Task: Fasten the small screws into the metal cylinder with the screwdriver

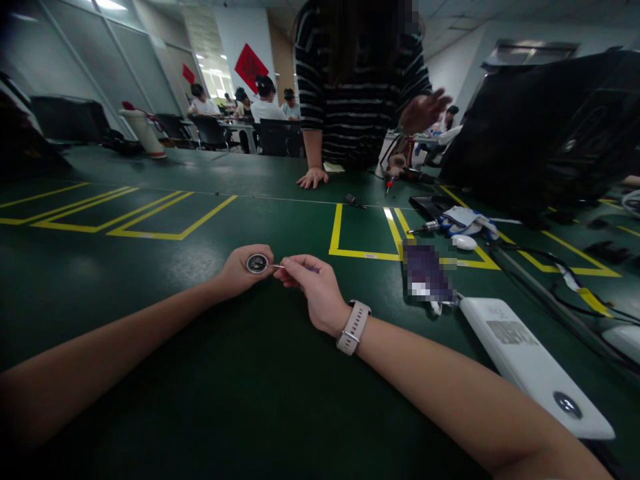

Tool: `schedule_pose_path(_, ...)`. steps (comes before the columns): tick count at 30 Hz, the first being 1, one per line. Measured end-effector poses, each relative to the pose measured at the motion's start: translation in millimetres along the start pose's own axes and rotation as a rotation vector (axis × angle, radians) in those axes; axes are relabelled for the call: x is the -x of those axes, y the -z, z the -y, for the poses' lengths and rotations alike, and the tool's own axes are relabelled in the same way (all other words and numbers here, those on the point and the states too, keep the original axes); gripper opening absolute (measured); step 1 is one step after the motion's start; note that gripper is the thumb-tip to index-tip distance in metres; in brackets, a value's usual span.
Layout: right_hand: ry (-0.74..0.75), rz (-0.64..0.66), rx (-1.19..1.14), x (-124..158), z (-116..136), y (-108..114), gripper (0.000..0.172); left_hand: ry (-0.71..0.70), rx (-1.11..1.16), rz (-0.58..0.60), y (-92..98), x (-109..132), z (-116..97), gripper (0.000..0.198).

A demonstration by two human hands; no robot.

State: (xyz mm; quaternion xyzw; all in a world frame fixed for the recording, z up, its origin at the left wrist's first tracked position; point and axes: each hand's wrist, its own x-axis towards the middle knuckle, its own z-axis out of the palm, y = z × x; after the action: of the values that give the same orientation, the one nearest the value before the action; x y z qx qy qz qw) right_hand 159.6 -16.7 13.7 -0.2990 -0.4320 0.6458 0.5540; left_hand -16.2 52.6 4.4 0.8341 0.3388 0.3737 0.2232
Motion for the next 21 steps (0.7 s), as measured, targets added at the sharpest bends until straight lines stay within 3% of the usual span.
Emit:
schedule_pose_path(6,0.046,0.083,0.061,0.5,-4.5,2.1,0.012,-0.013,-0.059,0.002,-0.2,1.0,0.7,0.017)
schedule_pose_path(13,0.142,-0.054,0.145,-2.0,-5.3,2.2,0.019,-0.04,-0.161,0.035,-1.6,1.4,-3.1,0.017)
schedule_pose_path(18,0.135,0.006,0.228,3.0,-1.9,-0.2,0.012,-0.053,-0.193,0.066,-0.3,1.2,-4.3,0.016)
schedule_pose_path(21,0.139,0.035,0.195,2.7,-3.7,0.8,0.012,-0.058,-0.149,0.144,1.0,1.1,-6.7,0.017)
